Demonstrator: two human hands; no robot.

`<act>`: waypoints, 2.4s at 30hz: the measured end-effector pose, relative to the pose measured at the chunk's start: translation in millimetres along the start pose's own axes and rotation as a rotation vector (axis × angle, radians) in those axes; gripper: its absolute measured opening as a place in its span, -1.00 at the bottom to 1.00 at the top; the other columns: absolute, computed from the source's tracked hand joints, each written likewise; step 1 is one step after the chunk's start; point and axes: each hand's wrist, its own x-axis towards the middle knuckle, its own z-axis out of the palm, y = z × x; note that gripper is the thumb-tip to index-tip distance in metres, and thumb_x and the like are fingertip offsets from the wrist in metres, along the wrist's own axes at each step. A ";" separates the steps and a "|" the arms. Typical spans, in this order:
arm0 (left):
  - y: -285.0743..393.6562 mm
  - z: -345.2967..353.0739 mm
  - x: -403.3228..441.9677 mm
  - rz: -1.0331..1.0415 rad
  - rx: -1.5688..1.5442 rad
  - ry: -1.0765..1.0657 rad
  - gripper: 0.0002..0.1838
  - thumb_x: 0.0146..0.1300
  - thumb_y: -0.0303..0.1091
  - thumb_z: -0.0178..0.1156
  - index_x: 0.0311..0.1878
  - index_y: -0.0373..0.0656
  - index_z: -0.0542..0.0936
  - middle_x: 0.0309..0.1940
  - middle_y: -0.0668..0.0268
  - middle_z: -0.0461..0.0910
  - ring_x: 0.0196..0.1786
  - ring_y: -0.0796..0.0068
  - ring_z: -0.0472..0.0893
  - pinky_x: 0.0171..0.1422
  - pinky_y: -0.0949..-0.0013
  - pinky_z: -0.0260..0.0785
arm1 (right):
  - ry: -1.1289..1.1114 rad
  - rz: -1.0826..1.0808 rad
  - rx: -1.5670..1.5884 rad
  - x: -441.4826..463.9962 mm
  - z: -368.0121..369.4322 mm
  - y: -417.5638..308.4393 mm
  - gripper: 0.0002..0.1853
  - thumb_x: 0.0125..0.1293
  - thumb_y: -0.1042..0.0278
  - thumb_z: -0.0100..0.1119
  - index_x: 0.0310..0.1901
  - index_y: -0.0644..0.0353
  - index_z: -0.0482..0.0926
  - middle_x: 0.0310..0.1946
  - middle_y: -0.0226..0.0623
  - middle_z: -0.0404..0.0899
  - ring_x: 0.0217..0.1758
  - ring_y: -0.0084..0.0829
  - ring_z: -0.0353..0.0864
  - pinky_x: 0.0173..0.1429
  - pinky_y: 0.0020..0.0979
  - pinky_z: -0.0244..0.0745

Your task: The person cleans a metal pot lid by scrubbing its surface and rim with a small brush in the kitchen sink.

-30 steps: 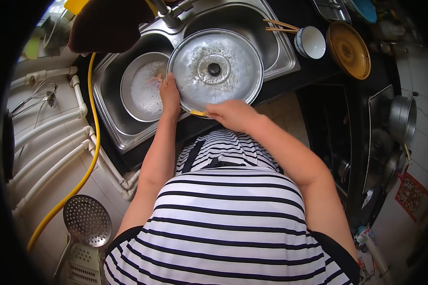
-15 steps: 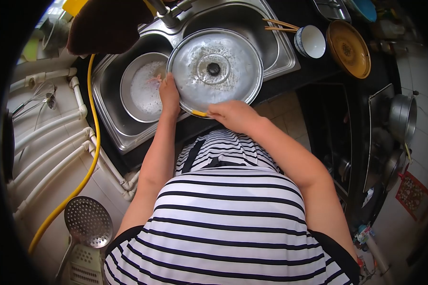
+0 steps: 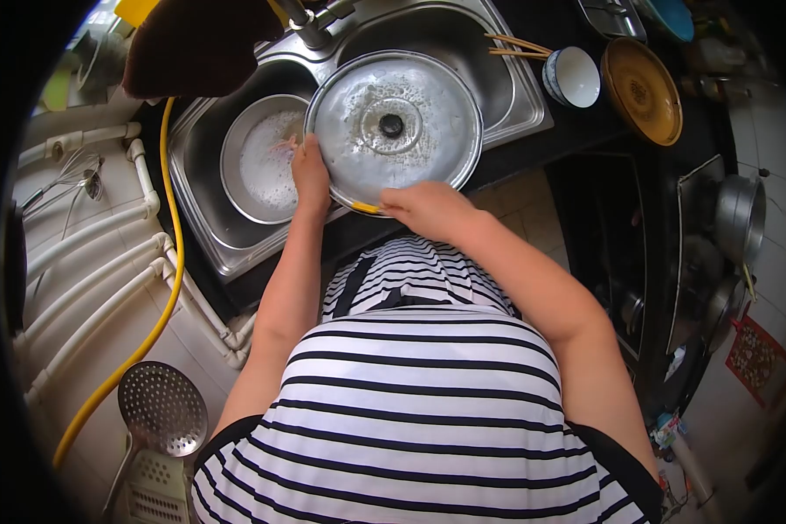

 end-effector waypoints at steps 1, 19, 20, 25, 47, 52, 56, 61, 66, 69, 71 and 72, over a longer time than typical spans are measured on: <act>-2.8 -1.1 1.8 -0.013 0.019 -0.011 -0.50 0.54 -0.06 -0.05 -0.21 -0.39 0.58 -0.38 0.27 0.58 -0.27 0.51 0.48 -0.11 0.34 0.35 | -0.082 0.017 -0.053 -7.8 -12.2 1.5 -0.82 0.39 0.12 0.10 -0.19 0.02 0.53 -0.38 -0.14 0.64 -0.29 -0.01 0.63 -0.21 -0.07 0.47; -17.3 -2.4 11.9 -0.027 0.050 -0.030 -0.51 0.55 -0.07 -0.08 -0.10 -0.38 0.63 -0.32 0.31 0.60 -0.23 0.56 0.47 -0.06 0.37 0.34 | -0.205 0.117 -0.090 -20.9 -44.7 9.1 -0.82 0.39 0.11 0.12 -0.15 0.01 0.54 -0.33 -0.19 0.67 -0.25 -0.04 0.65 -0.18 -0.12 0.49; -17.1 -3.0 11.6 -0.040 0.042 -0.041 -0.50 0.55 -0.08 -0.08 -0.09 -0.38 0.63 -0.31 0.31 0.60 -0.23 0.57 0.47 -0.05 0.37 0.34 | -0.200 0.143 -0.060 -21.5 -42.9 13.5 -0.81 0.39 0.11 0.13 -0.16 0.01 0.54 -0.33 -0.20 0.68 -0.24 -0.05 0.66 -0.17 -0.12 0.50; -4.2 2.4 3.3 0.013 0.025 0.009 -0.50 0.53 -0.06 -0.07 -0.21 -0.39 0.59 -0.37 0.19 0.59 -0.27 0.44 0.51 -0.09 0.29 0.35 | -0.027 0.037 0.042 13.1 14.7 0.4 -0.81 0.39 0.12 0.12 -0.18 0.04 0.55 -0.36 -0.15 0.65 -0.28 -0.01 0.64 -0.20 -0.10 0.49; 8.1 -3.1 19.9 -0.117 -0.069 -0.124 -0.45 0.53 0.00 -0.03 0.13 -0.38 0.57 0.11 0.09 0.56 0.18 0.31 0.46 0.37 0.25 0.20 | -0.050 0.082 -0.159 -20.7 -25.8 9.9 -0.86 0.39 0.16 0.13 -0.18 0.01 0.54 -0.40 -0.19 0.65 -0.31 -0.09 0.65 -0.26 -0.13 0.50; 8.5 2.9 4.3 -0.083 -0.148 -0.090 -0.49 0.55 -0.04 -0.04 0.05 -0.41 0.58 -0.12 0.20 0.62 -0.08 0.45 0.53 0.10 0.33 0.37 | 0.158 -0.061 -0.036 24.4 30.7 -3.4 -0.83 0.39 0.14 0.13 -0.20 0.02 0.55 -0.40 -0.14 0.64 -0.31 0.01 0.62 -0.26 -0.06 0.47; -3.0 -2.2 3.8 -0.076 -0.191 -0.080 -0.49 0.56 -0.04 -0.07 0.05 -0.40 0.58 -0.14 0.21 0.63 -0.09 0.46 0.54 0.09 0.34 0.37 | 0.131 -0.041 -0.014 20.0 19.0 -9.4 -0.82 0.39 0.14 0.12 -0.21 0.04 0.53 -0.42 -0.10 0.62 -0.31 0.03 0.62 -0.27 -0.04 0.46; -4.0 -3.7 3.8 -0.130 -0.207 -0.096 -0.49 0.57 -0.05 -0.08 0.05 -0.40 0.57 -0.14 0.22 0.63 -0.09 0.47 0.54 0.09 0.35 0.37 | -0.065 0.077 -0.122 -16.0 -18.6 0.2 -0.84 0.38 0.16 0.12 -0.22 0.03 0.51 -0.46 -0.13 0.61 -0.32 0.02 0.62 -0.27 -0.05 0.47; -5.9 -2.2 6.3 -0.166 -0.251 -0.147 -0.49 0.57 -0.05 -0.10 0.09 -0.39 0.58 -0.06 0.22 0.62 -0.03 0.48 0.52 0.15 0.35 0.35 | 0.197 -0.044 -0.034 18.8 31.2 -12.6 -0.85 0.39 0.18 0.11 -0.20 0.04 0.52 -0.44 -0.10 0.62 -0.34 0.04 0.62 -0.29 -0.03 0.47; 4.1 -0.1 2.1 -0.102 -0.218 -0.075 -0.51 0.57 -0.07 -0.09 -0.05 -0.39 0.58 -0.20 0.26 0.62 -0.14 0.52 0.51 0.02 0.34 0.37 | 0.215 -0.066 0.023 28.0 37.2 -9.1 -0.86 0.39 0.19 0.09 -0.20 0.04 0.52 -0.45 -0.11 0.62 -0.33 0.03 0.62 -0.28 -0.04 0.47; -8.9 -1.6 7.5 -0.082 -0.174 -0.065 -0.51 0.58 -0.07 -0.10 -0.05 -0.38 0.58 -0.21 0.26 0.61 -0.15 0.53 0.51 0.02 0.34 0.37 | 0.136 -0.039 -0.055 11.2 14.2 -10.1 -0.86 0.40 0.19 0.09 -0.20 0.04 0.52 -0.45 -0.12 0.62 -0.33 0.03 0.62 -0.28 -0.05 0.47; -13.5 -0.7 9.8 -0.060 -0.134 -0.050 -0.51 0.58 -0.07 -0.11 -0.06 -0.38 0.58 -0.22 0.26 0.61 -0.16 0.53 0.50 0.02 0.34 0.36 | 0.054 -0.016 -0.137 1.2 2.0 -8.4 -0.86 0.40 0.20 0.08 -0.20 0.04 0.52 -0.45 -0.13 0.62 -0.33 0.03 0.62 -0.28 -0.05 0.48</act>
